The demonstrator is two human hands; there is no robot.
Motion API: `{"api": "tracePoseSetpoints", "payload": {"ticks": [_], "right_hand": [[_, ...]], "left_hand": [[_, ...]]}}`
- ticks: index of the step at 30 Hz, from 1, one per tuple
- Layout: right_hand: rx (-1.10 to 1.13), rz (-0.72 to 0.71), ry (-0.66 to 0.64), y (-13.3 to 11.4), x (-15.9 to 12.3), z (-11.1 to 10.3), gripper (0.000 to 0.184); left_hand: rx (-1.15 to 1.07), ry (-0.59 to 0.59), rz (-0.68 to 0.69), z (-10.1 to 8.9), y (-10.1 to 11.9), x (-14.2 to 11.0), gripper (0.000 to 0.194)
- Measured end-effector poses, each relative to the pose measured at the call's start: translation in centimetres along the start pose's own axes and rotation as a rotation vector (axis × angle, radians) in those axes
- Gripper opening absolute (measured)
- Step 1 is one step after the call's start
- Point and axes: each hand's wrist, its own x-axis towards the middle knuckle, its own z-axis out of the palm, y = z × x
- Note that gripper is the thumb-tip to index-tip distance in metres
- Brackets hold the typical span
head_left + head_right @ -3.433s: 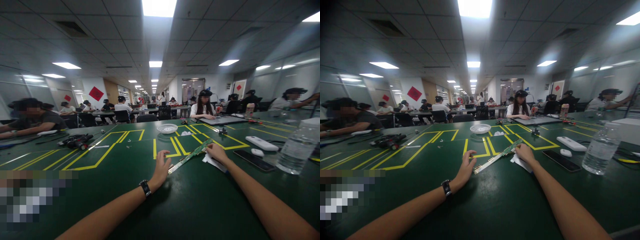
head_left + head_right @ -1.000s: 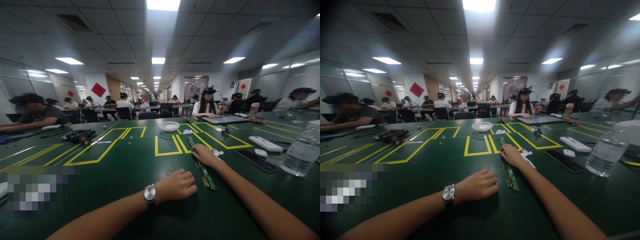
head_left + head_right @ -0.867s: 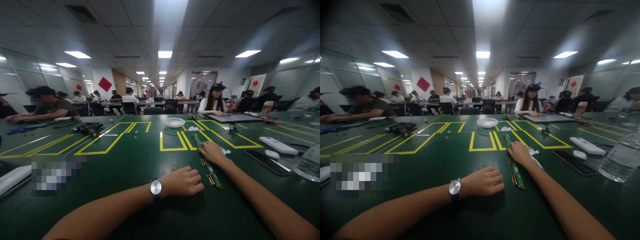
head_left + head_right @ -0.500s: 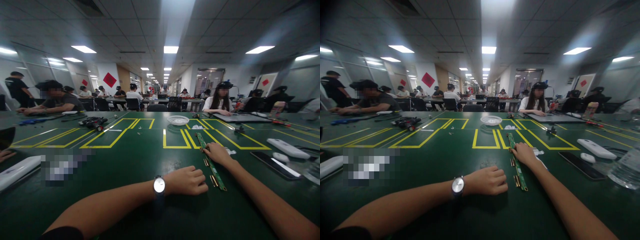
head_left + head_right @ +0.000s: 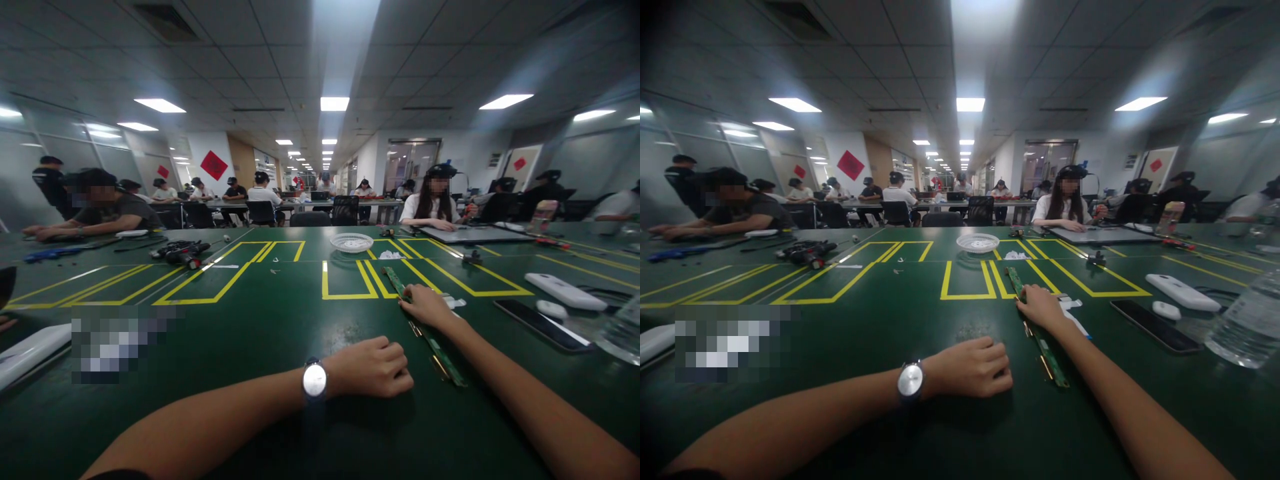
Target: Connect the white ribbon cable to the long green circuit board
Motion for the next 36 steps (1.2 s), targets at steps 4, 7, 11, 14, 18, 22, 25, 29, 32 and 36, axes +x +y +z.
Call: {"api": "tracePoseSetpoints", "payload": {"ticks": [4,7,11,14,18,22,25,29,32,36], "right_hand": [[0.006,-0.011,0.003,0.0,0.1,0.1,0.032],[0.015,-0.015,-0.002,0.1,0.2,0.2,0.034],[-0.039,-0.003,0.030,0.1,0.1,0.4,0.040],[-0.112,0.014,0.023,-0.1,-0.2,0.4,0.039],[-0.140,0.017,-0.020,-0.2,-0.5,-0.3,0.030],[-0.102,0.022,-0.026,-0.4,-0.7,-1.2,0.027],[-0.044,0.043,-0.031,-1.1,-1.0,-1.8,0.029],[0.016,0.070,0.034,-2.8,-1.4,-2.6,0.029],[0.201,-0.003,0.060,-4.3,-1.7,-3.1,0.028],[0.446,-0.186,0.131,-6.0,-2.4,-3.5,0.026]], "left_hand": [[-0.011,0.000,-0.004,0.1,0.0,0.0,0.011],[-0.019,-0.003,-0.010,0.0,0.0,-0.1,0.013],[-0.037,-0.017,-0.044,-0.1,-0.1,-0.1,0.014],[-0.111,-0.044,-0.101,0.3,-0.5,-0.4,0.014],[-0.366,-0.061,-0.287,1.2,-1.0,-0.9,0.014],[-0.688,0.013,-0.579,1.9,-1.4,-1.2,0.018],[-0.944,0.111,-0.790,2.6,-1.7,-1.2,0.023],[-1.302,0.261,-1.068,3.9,-2.6,-1.2,0.029],[-1.478,0.436,-1.225,4.7,-3.1,-1.3,0.032],[-1.516,0.664,-1.332,5.1,-3.4,-1.5,0.037]]}}
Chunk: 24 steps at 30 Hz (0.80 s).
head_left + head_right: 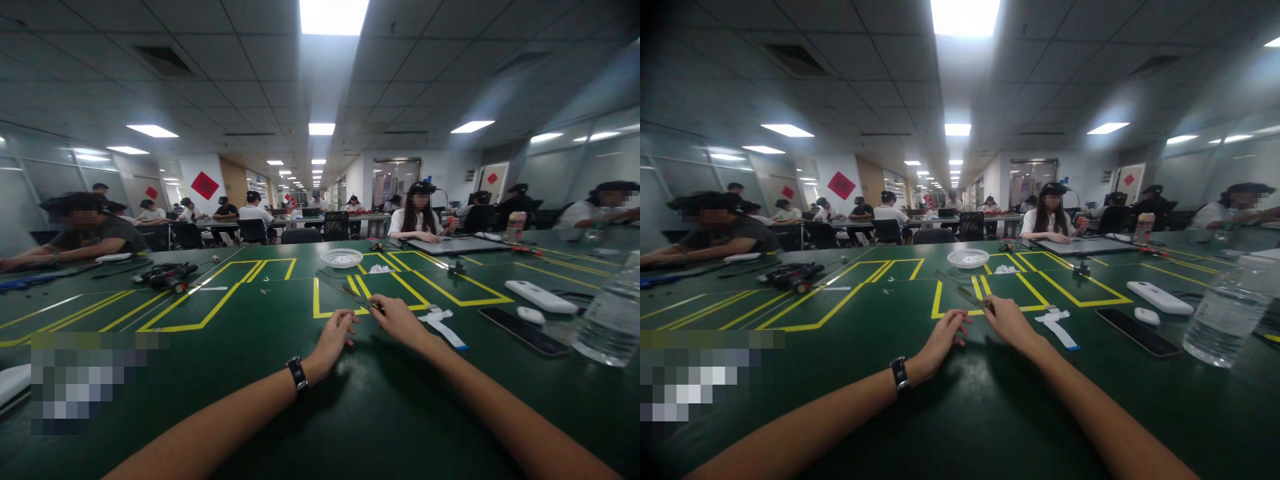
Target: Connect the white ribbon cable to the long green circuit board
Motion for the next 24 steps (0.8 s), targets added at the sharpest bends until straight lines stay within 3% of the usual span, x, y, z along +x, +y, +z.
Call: {"api": "tracePoseSetpoints", "payload": {"ticks": [6,16,20,24], "right_hand": [[0.142,-0.181,-0.089,-1.8,-0.8,0.3,0.035],[0.325,-0.239,-0.225,-2.6,-1.1,-0.4,0.031],[0.195,-0.107,-0.102,0.2,0.0,-1.4,0.031],[-0.258,0.203,-0.044,5.7,0.6,-3.2,0.033]], "left_hand": [[-0.118,0.207,-0.020,-0.5,-0.3,0.4,0.051],[-0.292,0.270,-0.030,-0.9,-0.7,0.8,0.050],[-0.349,0.181,-0.021,-0.9,-0.5,0.7,0.045],[-0.373,0.166,-0.034,-1.1,-0.8,0.8,0.048]]}}
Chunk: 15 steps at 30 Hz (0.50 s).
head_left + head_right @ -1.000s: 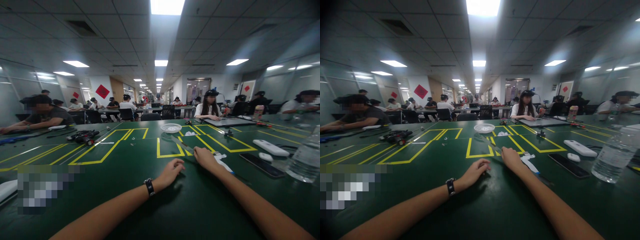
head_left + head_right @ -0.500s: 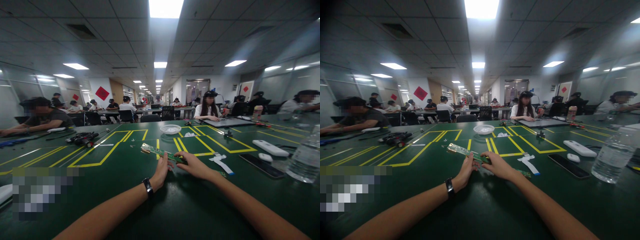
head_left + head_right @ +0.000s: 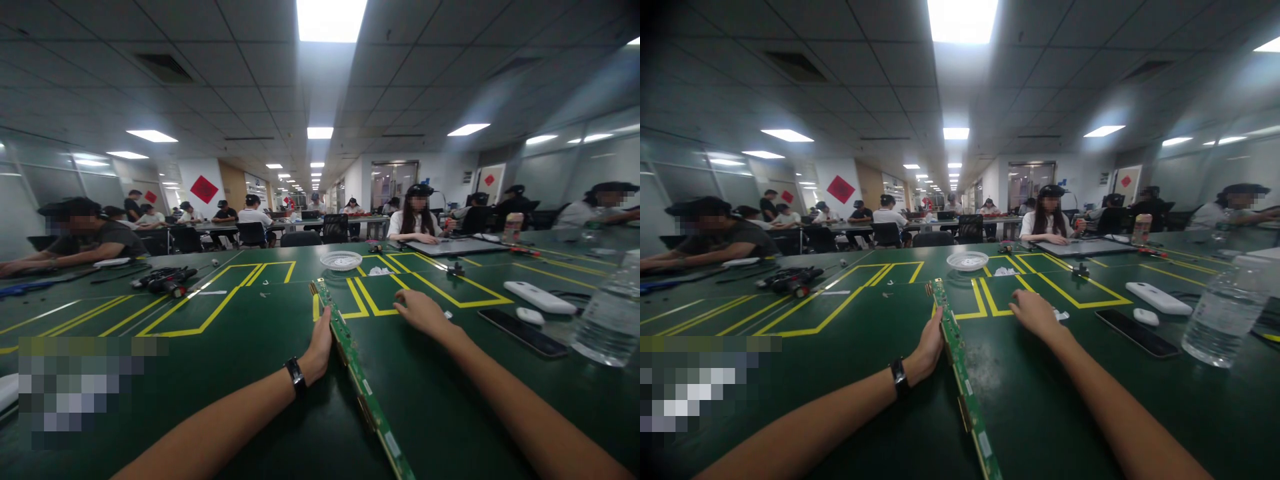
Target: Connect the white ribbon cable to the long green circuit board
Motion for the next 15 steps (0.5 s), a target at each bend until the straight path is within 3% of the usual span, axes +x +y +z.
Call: {"api": "tracePoseSetpoints", "payload": {"ticks": [3,6,9,15], "right_hand": [[-0.247,0.248,-0.004,4.4,0.5,0.2,0.039],[-0.282,0.404,-0.080,7.2,0.4,1.0,0.048],[-0.257,0.412,-0.122,8.3,0.4,1.9,0.048],[-0.170,0.293,-0.146,7.9,1.0,2.4,0.035]], "left_hand": [[-0.011,0.041,-0.034,-0.2,-0.3,0.3,0.050],[-0.008,0.043,-0.046,-0.1,-0.4,0.3,0.051],[0.029,0.007,-0.075,0.1,-0.1,0.1,0.048],[0.129,-0.077,-0.153,0.4,0.3,-0.5,0.048]]}}
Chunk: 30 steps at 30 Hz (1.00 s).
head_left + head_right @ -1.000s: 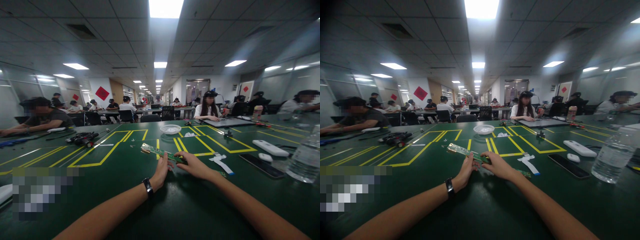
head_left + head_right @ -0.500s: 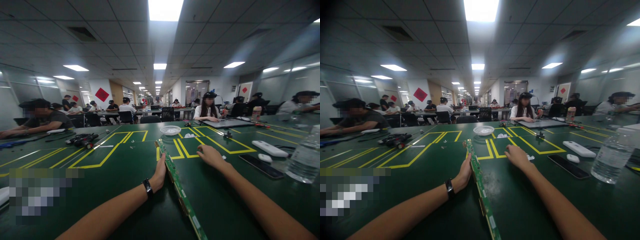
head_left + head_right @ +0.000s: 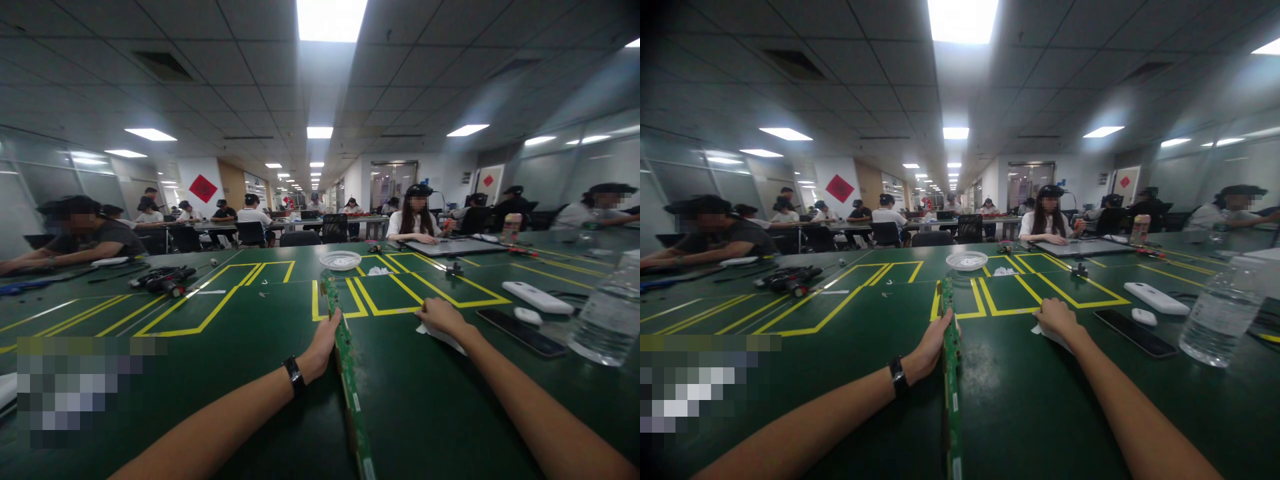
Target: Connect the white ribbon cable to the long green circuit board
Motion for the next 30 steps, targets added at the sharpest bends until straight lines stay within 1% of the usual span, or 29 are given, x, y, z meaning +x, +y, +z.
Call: {"api": "tracePoseSetpoints", "payload": {"ticks": [3,7,9,11,13,16,18,19,21,22,24,27,29,30], "right_hand": [[0.023,0.025,-0.003,-0.1,0.1,0.0,0.037],[0.062,0.074,0.012,0.2,0.2,0.1,0.049],[0.070,0.084,-0.002,0.4,0.3,0.1,0.045],[0.094,0.062,-0.004,0.4,0.3,-0.2,0.037],[0.149,-0.015,0.013,-0.1,0.1,-0.6,0.032],[0.248,-0.212,0.036,-2.0,-0.8,-1.6,0.030],[0.303,-0.337,0.020,-3.4,-1.5,-2.3,0.029],[0.324,-0.373,0.009,-4.0,-1.8,-2.5,0.029],[0.325,-0.376,0.003,-4.6,-2.0,-2.7,0.029],[0.300,-0.339,0.012,-4.4,-1.9,-2.7,0.028],[0.208,-0.189,0.044,-3.2,-1.4,-2.5,0.029],[0.069,0.117,0.084,0.6,-0.4,-2.1,0.033],[0.032,0.276,0.092,3.4,0.1,-1.8,0.037],[0.030,0.329,0.076,4.6,0.2,-1.7,0.037]], "left_hand": [[0.007,-0.036,-0.012,0.1,0.0,-0.1,0.050],[-0.012,-0.044,-0.005,0.1,0.1,-0.1,0.048],[-0.008,-0.059,-0.005,0.1,0.1,-0.2,0.048],[0.003,-0.072,-0.011,0.1,0.2,-0.3,0.049],[0.008,-0.087,-0.008,0.1,0.2,-0.4,0.050],[0.005,-0.106,0.003,0.2,0.2,-0.4,0.048],[0.009,-0.116,0.001,0.2,0.2,-0.4,0.047],[0.013,-0.121,-0.001,0.3,0.2,-0.5,0.047],[0.025,-0.137,-0.002,0.3,0.3,-0.5,0.048],[0.034,-0.143,-0.002,0.3,0.3,-0.6,0.048],[0.056,-0.151,-0.002,0.3,0.4,-0.6,0.049],[0.092,-0.162,-0.006,0.2,0.3,-0.7,0.049],[0.113,-0.175,-0.009,0.2,0.3,-0.7,0.049],[0.122,-0.184,-0.012,0.1,0.3,-0.7,0.048]]}}
